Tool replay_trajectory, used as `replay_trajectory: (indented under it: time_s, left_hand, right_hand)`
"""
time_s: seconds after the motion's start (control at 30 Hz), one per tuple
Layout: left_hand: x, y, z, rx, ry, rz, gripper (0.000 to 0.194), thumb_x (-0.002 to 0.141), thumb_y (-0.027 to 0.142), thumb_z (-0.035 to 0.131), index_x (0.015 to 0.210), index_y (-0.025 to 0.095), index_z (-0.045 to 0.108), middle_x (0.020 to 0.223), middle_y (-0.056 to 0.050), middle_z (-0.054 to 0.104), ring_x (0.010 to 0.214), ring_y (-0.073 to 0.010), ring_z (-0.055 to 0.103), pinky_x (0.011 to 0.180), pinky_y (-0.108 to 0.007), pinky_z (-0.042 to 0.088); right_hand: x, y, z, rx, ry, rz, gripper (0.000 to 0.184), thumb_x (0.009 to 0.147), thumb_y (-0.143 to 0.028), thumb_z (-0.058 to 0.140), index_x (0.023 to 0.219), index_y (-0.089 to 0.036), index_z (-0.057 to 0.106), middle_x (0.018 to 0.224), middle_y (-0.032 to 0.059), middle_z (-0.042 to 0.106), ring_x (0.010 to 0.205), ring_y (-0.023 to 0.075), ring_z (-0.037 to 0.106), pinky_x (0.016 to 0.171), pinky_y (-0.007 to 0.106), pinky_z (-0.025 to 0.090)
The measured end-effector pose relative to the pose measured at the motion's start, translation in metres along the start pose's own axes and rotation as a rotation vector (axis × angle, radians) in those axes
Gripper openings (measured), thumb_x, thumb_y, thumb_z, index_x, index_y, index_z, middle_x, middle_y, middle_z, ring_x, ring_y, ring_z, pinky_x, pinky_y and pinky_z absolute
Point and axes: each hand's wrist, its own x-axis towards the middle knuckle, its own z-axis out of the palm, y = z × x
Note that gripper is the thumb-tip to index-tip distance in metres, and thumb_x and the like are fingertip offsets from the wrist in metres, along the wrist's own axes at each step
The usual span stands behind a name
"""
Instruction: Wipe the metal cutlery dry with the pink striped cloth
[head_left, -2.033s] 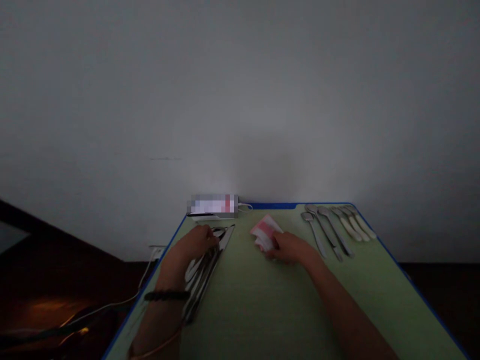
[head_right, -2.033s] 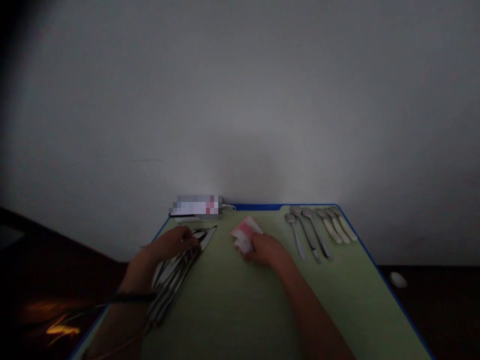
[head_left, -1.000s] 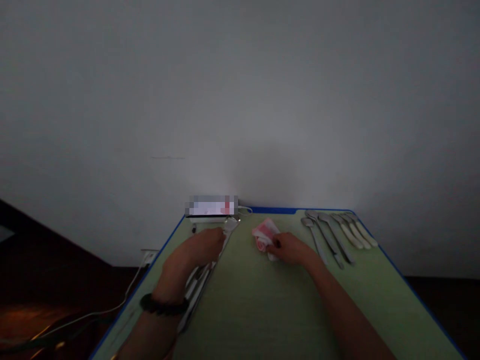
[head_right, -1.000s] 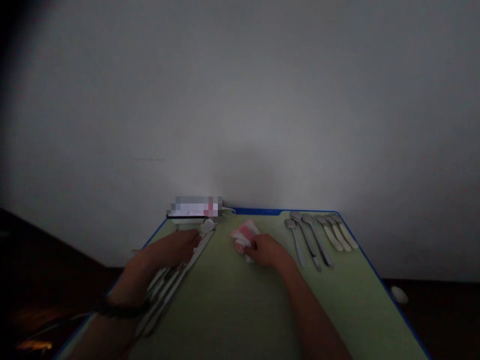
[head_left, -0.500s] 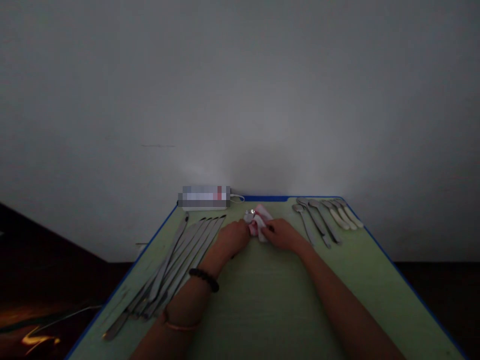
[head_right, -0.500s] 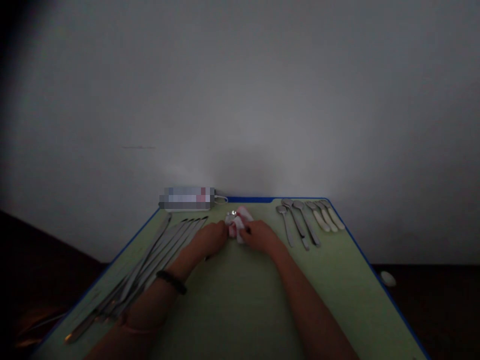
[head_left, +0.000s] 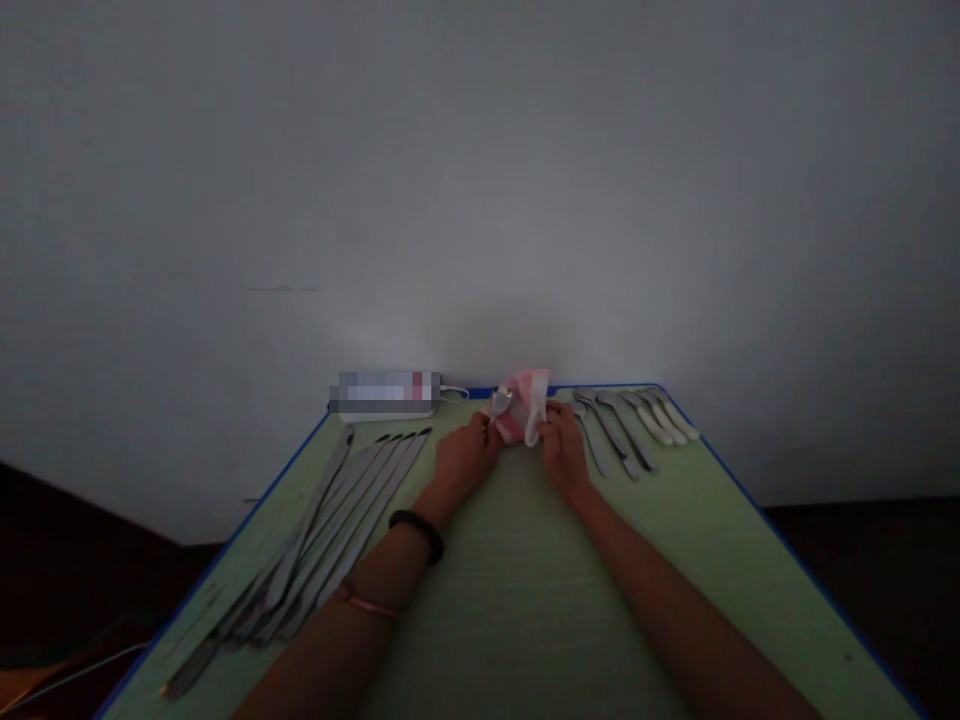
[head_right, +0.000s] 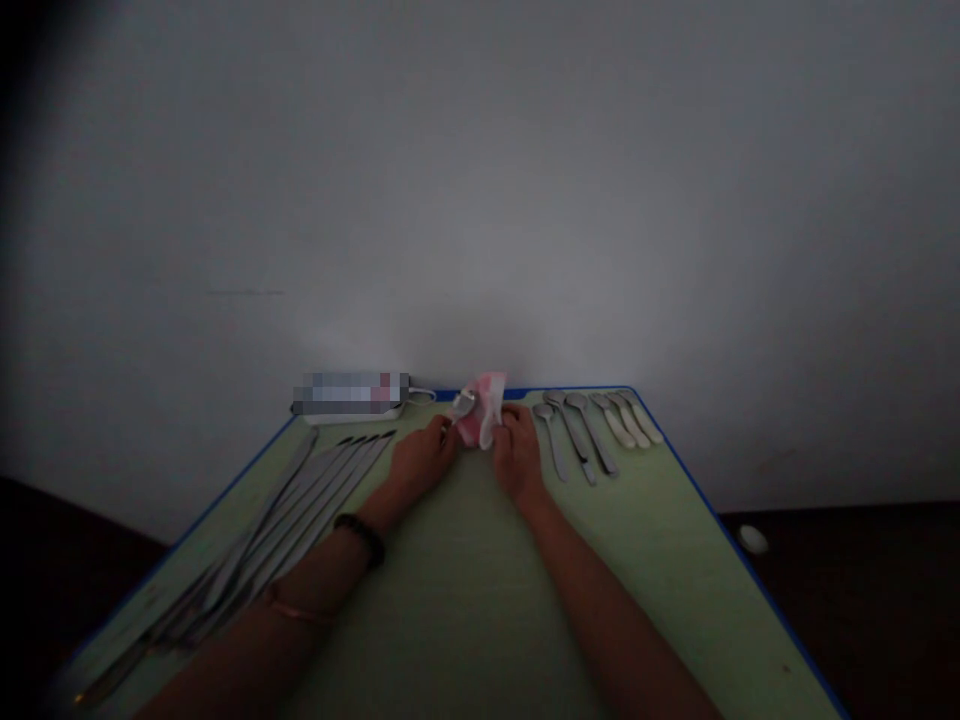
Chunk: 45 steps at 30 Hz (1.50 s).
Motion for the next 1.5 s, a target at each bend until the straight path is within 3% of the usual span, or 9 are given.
replay_trajectory:
  time_s: [0.13, 0.4, 0.57, 0.73, 0.93, 1.03, 1.17, 1.33, 1.5]
  left_hand:
    - [-0.001, -0.006, -0.001, -0.087, 0.053, 0.017, 0.036, 0.096, 0.034, 0.023, 0.115, 0.015, 0.047, 0.090, -0.010, 0.070, 0.079, -0.0201, 0.066, 0.064, -0.027, 0.042]
    - [-0.006, 0.000, 0.000, -0.122, 0.057, 0.085, 0.035, 0.095, 0.038, 0.030, 0.116, 0.020, 0.051, 0.093, -0.008, 0.070, 0.083, -0.0206, 0.066, 0.068, -0.027, 0.042]
    - [-0.009, 0.006, 0.003, -0.054, 0.025, 0.104, 0.035, 0.093, 0.041, 0.034, 0.117, 0.021, 0.049, 0.085, -0.009, 0.069, 0.077, -0.0241, 0.066, 0.066, -0.030, 0.041]
    - [-0.010, 0.008, 0.001, -0.027, 0.020, 0.105, 0.030, 0.093, 0.035, 0.035, 0.114, 0.018, 0.047, 0.087, -0.008, 0.068, 0.077, -0.0227, 0.065, 0.065, -0.028, 0.041]
    - [-0.019, 0.012, -0.001, -0.018, 0.037, 0.195, 0.021, 0.089, 0.032, 0.042, 0.103, 0.023, 0.056, 0.107, -0.007, 0.062, 0.096, -0.0213, 0.059, 0.071, -0.027, 0.041]
    - [-0.020, 0.010, 0.001, -0.025, 0.054, 0.225, 0.023, 0.089, 0.032, 0.044, 0.106, 0.023, 0.056, 0.109, -0.007, 0.059, 0.097, -0.0217, 0.057, 0.072, -0.028, 0.042]
    - [-0.018, 0.005, 0.004, -0.044, 0.069, 0.261, 0.020, 0.087, 0.029, 0.045, 0.100, 0.021, 0.058, 0.101, -0.007, 0.061, 0.092, -0.0209, 0.057, 0.077, -0.029, 0.042]
    - [-0.010, 0.000, 0.007, -0.070, 0.080, 0.315, 0.017, 0.086, 0.026, 0.046, 0.094, 0.018, 0.059, 0.098, -0.009, 0.061, 0.094, -0.0215, 0.055, 0.084, -0.031, 0.041]
    - [-0.001, -0.002, 0.011, -0.078, 0.071, 0.358, 0.017, 0.087, 0.024, 0.045, 0.091, 0.017, 0.060, 0.098, -0.009, 0.061, 0.093, -0.0203, 0.055, 0.083, -0.029, 0.042]
  right_hand:
    - [0.006, 0.010, -0.005, 0.042, 0.015, 0.234, 0.036, 0.084, -0.022, 0.023, 0.091, -0.014, 0.058, 0.100, 0.0124, 0.061, 0.099, 0.0198, 0.052, 0.086, 0.028, 0.039]
    - [0.010, 0.024, 0.003, 0.403, -0.106, 0.241, 0.051, 0.088, -0.031, 0.014, 0.123, -0.010, 0.045, 0.100, 0.0114, 0.063, 0.090, 0.0227, 0.060, 0.068, 0.032, 0.049]
    - [0.008, 0.025, -0.003, 0.106, -0.075, 0.223, 0.043, 0.085, -0.026, 0.024, 0.107, -0.011, 0.057, 0.088, 0.0098, 0.063, 0.087, 0.0226, 0.057, 0.073, 0.032, 0.046]
    - [0.005, 0.019, -0.009, 0.044, -0.061, 0.197, 0.033, 0.081, -0.022, 0.029, 0.090, -0.014, 0.061, 0.088, 0.0082, 0.062, 0.089, 0.0201, 0.054, 0.080, 0.030, 0.042]
    - [0.003, 0.007, -0.003, 0.003, -0.097, -0.003, 0.037, 0.083, -0.015, 0.024, 0.076, -0.017, 0.060, 0.113, 0.0086, 0.059, 0.107, 0.0167, 0.050, 0.094, 0.029, 0.037]
    - [-0.001, 0.008, 0.006, -0.165, -0.178, -0.053, 0.031, 0.080, -0.011, 0.033, 0.093, -0.017, 0.060, 0.113, 0.0094, 0.060, 0.107, 0.0176, 0.051, 0.095, 0.031, 0.036]
    - [-0.008, 0.010, 0.014, -0.442, -0.307, -0.219, 0.041, 0.083, -0.011, 0.036, 0.121, -0.011, 0.049, 0.125, 0.0140, 0.055, 0.121, 0.0203, 0.042, 0.102, 0.035, 0.030]
    - [-0.008, 0.008, 0.011, -0.625, -0.393, -0.320, 0.044, 0.085, -0.013, 0.034, 0.127, -0.013, 0.048, 0.131, 0.0106, 0.052, 0.128, 0.0210, 0.037, 0.110, 0.041, 0.013]
    - [0.002, 0.009, 0.019, -0.670, -0.420, -0.326, 0.050, 0.085, -0.016, 0.033, 0.132, 0.000, 0.041, 0.140, 0.0179, 0.039, 0.133, 0.0249, 0.029, 0.111, 0.038, 0.015]
